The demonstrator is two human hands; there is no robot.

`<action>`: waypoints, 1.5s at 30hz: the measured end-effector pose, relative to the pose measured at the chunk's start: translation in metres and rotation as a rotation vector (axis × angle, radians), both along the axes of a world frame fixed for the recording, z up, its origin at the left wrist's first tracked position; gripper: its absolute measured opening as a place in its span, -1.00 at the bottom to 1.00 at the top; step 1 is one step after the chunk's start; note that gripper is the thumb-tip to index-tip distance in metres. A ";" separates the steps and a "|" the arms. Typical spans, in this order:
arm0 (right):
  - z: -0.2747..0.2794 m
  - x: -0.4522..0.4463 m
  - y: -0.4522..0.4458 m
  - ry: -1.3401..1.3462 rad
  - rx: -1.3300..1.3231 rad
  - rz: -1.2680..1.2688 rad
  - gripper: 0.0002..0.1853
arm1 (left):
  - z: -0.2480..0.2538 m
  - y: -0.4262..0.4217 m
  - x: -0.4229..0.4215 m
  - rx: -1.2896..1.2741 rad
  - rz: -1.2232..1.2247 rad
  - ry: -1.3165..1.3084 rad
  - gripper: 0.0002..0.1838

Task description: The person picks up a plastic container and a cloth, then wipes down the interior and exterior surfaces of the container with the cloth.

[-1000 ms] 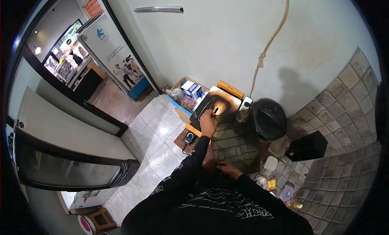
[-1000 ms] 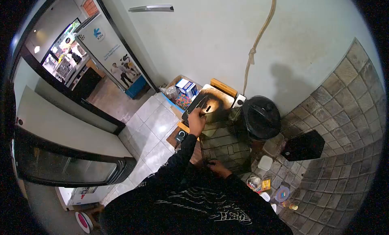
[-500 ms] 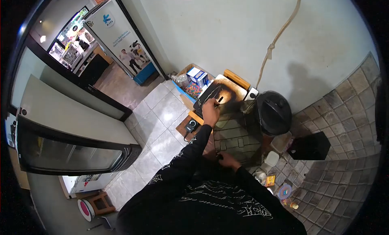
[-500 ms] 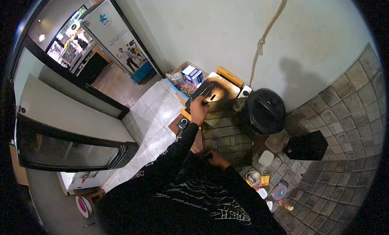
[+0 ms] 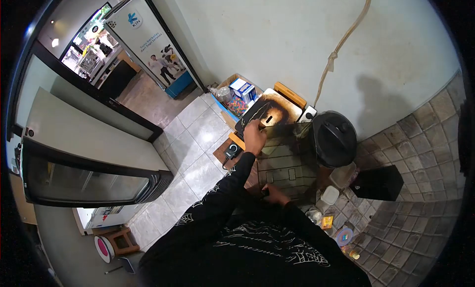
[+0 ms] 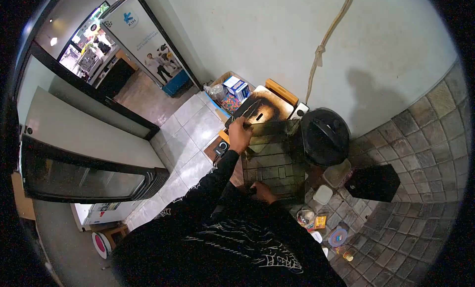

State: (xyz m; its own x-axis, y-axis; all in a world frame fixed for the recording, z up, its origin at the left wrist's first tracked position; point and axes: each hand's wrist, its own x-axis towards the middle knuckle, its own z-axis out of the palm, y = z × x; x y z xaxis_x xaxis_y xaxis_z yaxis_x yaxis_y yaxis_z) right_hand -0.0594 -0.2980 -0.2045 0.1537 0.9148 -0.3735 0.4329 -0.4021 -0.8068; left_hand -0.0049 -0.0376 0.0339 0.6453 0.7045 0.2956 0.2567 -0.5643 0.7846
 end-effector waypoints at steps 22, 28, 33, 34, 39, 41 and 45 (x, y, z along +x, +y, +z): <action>0.069 -0.009 -0.003 0.596 -0.083 -0.335 -0.11 | -0.006 0.007 0.008 -0.016 -0.013 0.066 -0.77; 0.073 -0.020 -0.003 0.286 -0.062 -0.256 -0.28 | -0.008 0.009 0.008 0.011 -0.015 0.052 -0.77; 0.089 0.001 -0.001 0.297 -0.324 0.135 -0.09 | -0.014 0.011 0.009 0.015 -0.012 0.041 -0.80; 0.107 0.002 -0.003 0.299 -0.326 0.135 -0.09 | -0.013 0.012 0.008 0.013 -0.012 0.042 -0.80; 0.160 0.012 -0.044 0.445 -0.153 0.018 -0.22 | -0.016 0.014 0.006 0.011 -0.061 0.025 -0.83; 0.166 0.023 -0.065 0.512 0.000 -0.011 -0.26 | -0.031 0.019 0.010 0.043 -0.058 -0.053 -0.81; 0.227 0.025 -0.123 0.491 0.089 -0.441 -0.34 | -0.043 0.030 0.007 -0.189 -0.238 -0.193 -0.45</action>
State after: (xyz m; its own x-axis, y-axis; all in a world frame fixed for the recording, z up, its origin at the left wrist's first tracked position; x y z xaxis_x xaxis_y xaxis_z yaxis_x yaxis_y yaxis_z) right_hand -0.0347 -0.4210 0.0227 0.3518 0.8359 -0.4214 -0.1828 -0.3802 -0.9067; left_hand 0.0016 -0.0073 -0.0093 0.7428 0.5949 0.3070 -0.0279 -0.4307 0.9021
